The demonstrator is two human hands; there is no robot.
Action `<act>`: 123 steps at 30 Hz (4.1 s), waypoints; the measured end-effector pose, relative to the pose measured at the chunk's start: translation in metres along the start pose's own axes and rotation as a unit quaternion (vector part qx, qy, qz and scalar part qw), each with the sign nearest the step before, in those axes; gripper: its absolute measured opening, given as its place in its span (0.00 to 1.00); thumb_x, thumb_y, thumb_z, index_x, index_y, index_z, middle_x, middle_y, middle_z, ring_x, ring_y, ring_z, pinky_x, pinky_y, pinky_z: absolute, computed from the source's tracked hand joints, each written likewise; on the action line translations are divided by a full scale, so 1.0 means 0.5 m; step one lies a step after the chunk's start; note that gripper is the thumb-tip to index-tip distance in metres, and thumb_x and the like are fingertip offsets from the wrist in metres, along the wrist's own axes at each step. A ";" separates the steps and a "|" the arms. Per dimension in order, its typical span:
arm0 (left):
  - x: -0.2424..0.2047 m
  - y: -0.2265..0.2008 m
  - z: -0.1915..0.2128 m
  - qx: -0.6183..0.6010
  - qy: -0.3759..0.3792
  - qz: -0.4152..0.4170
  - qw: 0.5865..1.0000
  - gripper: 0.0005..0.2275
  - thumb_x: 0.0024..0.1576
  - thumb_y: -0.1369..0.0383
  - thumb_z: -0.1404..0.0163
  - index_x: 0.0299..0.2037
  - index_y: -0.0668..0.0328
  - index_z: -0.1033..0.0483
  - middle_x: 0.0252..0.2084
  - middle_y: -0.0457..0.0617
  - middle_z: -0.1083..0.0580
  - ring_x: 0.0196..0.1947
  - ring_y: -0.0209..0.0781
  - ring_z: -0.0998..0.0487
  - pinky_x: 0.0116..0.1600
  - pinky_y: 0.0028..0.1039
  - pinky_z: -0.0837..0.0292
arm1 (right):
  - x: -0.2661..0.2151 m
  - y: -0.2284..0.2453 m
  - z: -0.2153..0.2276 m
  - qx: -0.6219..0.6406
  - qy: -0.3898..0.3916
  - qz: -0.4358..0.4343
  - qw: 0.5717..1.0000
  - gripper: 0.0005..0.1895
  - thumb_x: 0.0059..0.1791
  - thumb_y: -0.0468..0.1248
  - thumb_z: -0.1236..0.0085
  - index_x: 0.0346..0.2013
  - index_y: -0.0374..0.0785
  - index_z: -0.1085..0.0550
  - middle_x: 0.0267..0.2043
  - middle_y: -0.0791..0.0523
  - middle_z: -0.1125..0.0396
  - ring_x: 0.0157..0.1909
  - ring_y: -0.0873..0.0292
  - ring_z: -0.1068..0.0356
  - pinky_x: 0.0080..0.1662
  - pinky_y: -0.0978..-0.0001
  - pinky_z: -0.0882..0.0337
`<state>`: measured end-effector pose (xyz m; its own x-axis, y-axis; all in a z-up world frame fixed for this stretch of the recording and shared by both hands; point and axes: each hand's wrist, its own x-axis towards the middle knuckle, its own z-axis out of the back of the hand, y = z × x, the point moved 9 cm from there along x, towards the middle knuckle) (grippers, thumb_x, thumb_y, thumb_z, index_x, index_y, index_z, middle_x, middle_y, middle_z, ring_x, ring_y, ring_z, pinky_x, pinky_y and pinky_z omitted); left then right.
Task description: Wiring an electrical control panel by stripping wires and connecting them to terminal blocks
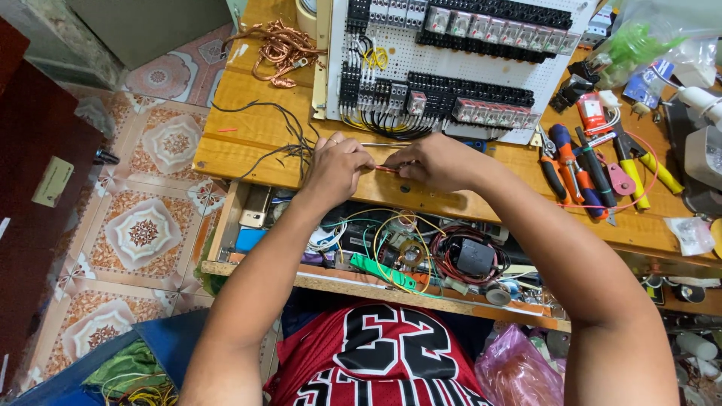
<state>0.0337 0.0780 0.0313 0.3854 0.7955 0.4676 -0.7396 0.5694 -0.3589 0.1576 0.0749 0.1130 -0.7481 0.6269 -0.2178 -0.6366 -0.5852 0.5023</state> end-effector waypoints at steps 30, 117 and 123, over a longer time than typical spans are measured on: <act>0.000 0.006 0.002 -0.028 0.000 -0.004 1.000 0.08 0.54 0.68 0.49 0.32 0.34 0.18 0.36 0.35 0.28 0.43 0.40 0.28 0.47 0.29 0.36 | 0.012 -0.018 -0.016 -0.055 -0.046 0.085 0.994 0.13 0.54 0.36 0.46 0.49 0.34 0.20 0.43 0.44 0.24 0.44 0.37 0.24 0.42 0.47 0.24; 0.002 -0.001 -0.009 -0.069 -0.008 -0.053 0.996 0.08 0.51 0.74 0.48 0.28 0.44 0.18 0.34 0.43 0.28 0.41 0.46 0.28 0.48 0.33 0.32 | 0.008 -0.050 -0.041 -0.029 -0.095 0.069 0.993 0.11 0.52 0.37 0.42 0.46 0.40 0.18 0.42 0.46 0.24 0.47 0.39 0.24 0.45 0.49 0.24; 0.002 0.003 -0.016 -0.066 -0.004 -0.049 0.997 0.07 0.51 0.73 0.47 0.29 0.43 0.18 0.35 0.43 0.28 0.42 0.46 0.28 0.48 0.34 0.32 | 0.007 -0.056 -0.043 -0.018 -0.094 0.061 0.994 0.12 0.52 0.36 0.43 0.47 0.39 0.18 0.43 0.47 0.24 0.47 0.41 0.24 0.45 0.50 0.24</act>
<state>0.0373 0.0813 0.0250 0.4467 0.7337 0.5120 -0.6201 0.6664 -0.4139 0.1686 0.0822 0.0802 -0.7739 0.6332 0.0053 -0.5519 -0.6785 0.4848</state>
